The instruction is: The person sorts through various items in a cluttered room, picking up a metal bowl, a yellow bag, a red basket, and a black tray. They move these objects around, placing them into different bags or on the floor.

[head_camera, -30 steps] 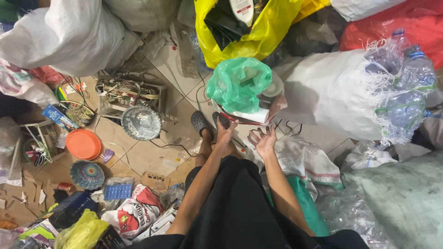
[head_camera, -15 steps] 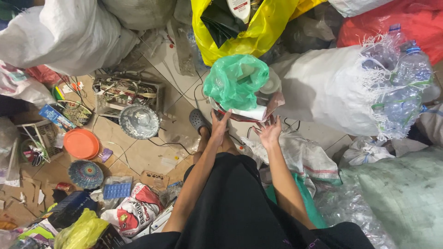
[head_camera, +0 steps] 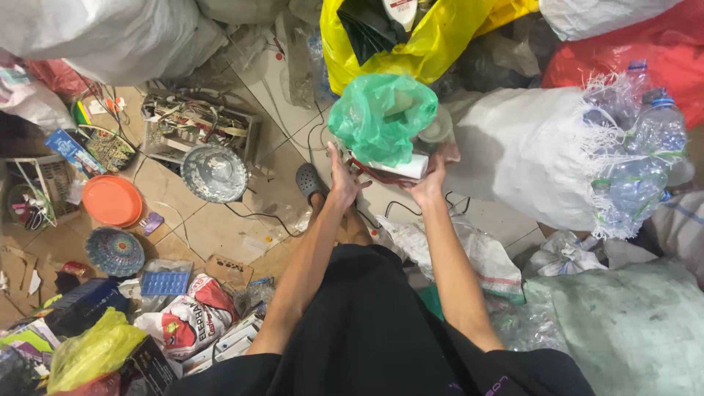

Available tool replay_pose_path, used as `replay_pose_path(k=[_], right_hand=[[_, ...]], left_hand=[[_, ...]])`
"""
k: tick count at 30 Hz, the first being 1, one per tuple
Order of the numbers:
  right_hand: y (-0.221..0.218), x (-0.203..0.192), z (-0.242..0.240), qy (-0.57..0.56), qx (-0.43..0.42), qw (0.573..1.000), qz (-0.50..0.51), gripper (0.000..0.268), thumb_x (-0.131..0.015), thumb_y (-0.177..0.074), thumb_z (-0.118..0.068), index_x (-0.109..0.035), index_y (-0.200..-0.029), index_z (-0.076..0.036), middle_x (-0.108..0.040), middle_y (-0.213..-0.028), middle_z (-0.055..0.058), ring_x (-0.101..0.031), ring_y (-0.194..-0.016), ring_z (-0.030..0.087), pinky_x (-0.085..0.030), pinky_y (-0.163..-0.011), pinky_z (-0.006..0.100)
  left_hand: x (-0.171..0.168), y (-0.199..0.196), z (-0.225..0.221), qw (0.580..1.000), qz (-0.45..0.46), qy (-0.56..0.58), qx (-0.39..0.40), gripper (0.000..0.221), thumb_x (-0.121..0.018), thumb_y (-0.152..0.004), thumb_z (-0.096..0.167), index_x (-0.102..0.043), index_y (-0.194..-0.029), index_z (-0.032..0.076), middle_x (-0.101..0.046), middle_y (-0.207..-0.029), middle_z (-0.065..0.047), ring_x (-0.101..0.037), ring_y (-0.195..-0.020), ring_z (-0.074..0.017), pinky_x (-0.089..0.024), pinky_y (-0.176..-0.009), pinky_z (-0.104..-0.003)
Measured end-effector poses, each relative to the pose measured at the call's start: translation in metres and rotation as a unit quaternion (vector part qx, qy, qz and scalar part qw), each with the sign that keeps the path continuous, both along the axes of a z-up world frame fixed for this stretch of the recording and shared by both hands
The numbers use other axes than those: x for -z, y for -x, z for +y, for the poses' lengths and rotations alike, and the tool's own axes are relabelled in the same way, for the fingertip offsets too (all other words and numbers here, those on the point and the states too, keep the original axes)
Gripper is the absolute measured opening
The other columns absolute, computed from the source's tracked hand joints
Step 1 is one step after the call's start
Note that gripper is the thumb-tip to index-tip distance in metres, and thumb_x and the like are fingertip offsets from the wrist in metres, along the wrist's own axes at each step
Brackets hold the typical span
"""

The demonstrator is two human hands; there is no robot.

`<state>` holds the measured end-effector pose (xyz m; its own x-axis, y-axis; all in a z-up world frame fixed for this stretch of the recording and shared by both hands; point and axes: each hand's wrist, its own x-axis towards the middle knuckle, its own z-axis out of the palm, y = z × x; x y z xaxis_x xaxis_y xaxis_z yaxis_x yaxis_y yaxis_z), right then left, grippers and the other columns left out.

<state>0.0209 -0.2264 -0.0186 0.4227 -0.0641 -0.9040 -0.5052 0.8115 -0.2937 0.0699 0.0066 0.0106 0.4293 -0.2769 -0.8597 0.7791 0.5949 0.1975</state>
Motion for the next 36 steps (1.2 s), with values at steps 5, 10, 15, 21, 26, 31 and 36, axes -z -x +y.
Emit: replay_pose_path(k=[5, 10, 15, 21, 26, 31, 36], right_hand=[[0.035, 0.014, -0.003, 0.015, 0.016, 0.998, 0.059, 0.104, -0.045, -0.087, -0.082, -0.032, -0.160, -0.009, -0.039, -0.161, 0.021, -0.032, -0.147, 0.051, -0.015, -0.116, 0.073], [0.025, -0.044, 0.019, 0.123, 0.001, 0.989, 0.077, 0.110, -0.052, -0.072, -0.075, -0.021, -0.161, -0.019, -0.022, -0.167, 0.011, -0.021, -0.149, 0.040, -0.011, -0.116, 0.070], [0.037, -0.048, 0.032, 0.502, -0.184, 0.844, -0.029, 0.101, -0.067, -0.095, -0.047, -0.008, -0.164, -0.002, -0.012, -0.172, 0.021, -0.016, -0.159, 0.035, -0.017, -0.128, 0.045], [-0.002, -0.118, 0.078, 0.601, -0.252, 0.724, -0.225, 0.088, -0.066, -0.100, -0.023, -0.011, -0.165, -0.001, -0.014, -0.173, 0.026, -0.015, -0.162, 0.039, -0.015, -0.131, 0.048], [-0.030, -0.161, 0.141, 0.661, -0.326, 0.641, -0.214, 0.081, -0.067, -0.098, -0.013, -0.022, -0.164, -0.002, -0.020, -0.170, 0.026, -0.020, -0.159, 0.042, -0.015, -0.129, 0.053], [-0.031, -0.157, 0.223, 0.672, -0.353, 0.593, -0.267, 0.074, -0.067, -0.095, -0.009, -0.032, -0.160, -0.007, -0.034, -0.167, 0.024, -0.029, -0.157, 0.040, -0.022, -0.129, 0.052], [-0.009, -0.059, 0.303, 0.573, -0.443, 0.645, -0.245, 0.071, -0.065, -0.095, -0.013, -0.032, -0.157, -0.002, -0.047, -0.155, 0.024, -0.044, -0.144, 0.036, -0.032, -0.119, 0.047]], left_hand=[[-0.016, 0.015, 0.002, 0.999, 0.001, -0.038, -0.020, 0.123, -0.035, -0.070, 0.094, 0.001, -0.164, 0.024, 0.000, -0.171, -0.013, -0.012, -0.156, -0.0425, -0.020, -0.114, -0.077], [-0.008, 0.028, 0.005, 0.997, -0.029, -0.042, -0.063, 0.116, -0.039, -0.076, 0.090, -0.009, -0.164, 0.021, -0.009, -0.171, -0.013, -0.018, -0.155, -0.0402, -0.025, -0.115, -0.070], [-0.018, 0.027, 0.028, 0.991, -0.060, -0.005, -0.124, 0.101, -0.042, -0.087, 0.078, -0.021, -0.163, 0.014, -0.026, -0.166, -0.017, -0.033, -0.149, -0.0418, -0.026, -0.120, -0.059], [-0.030, 0.037, 0.089, 0.985, -0.132, -0.002, -0.109, 0.088, -0.040, -0.097, 0.067, -0.033, -0.158, 0.005, -0.053, -0.151, -0.021, -0.057, -0.133, -0.0385, -0.028, -0.118, -0.049], [0.014, 0.082, 0.153, 0.988, -0.109, -0.050, -0.097, 0.080, -0.044, -0.100, 0.060, -0.039, -0.155, 0.003, -0.055, -0.149, -0.022, -0.059, -0.132, -0.0337, -0.035, -0.120, -0.048], [0.051, 0.142, 0.227, 0.993, -0.036, -0.074, -0.080, 0.075, -0.047, -0.098, 0.055, -0.041, -0.153, 0.004, -0.058, -0.145, -0.019, -0.060, -0.127, -0.0329, -0.040, -0.113, -0.048], [0.119, 0.199, 0.326, 0.993, -0.019, -0.105, -0.055, 0.070, -0.048, -0.101, 0.051, -0.045, -0.150, 0.001, -0.065, -0.137, -0.019, -0.064, -0.121, -0.0318, -0.045, -0.104, -0.043]])
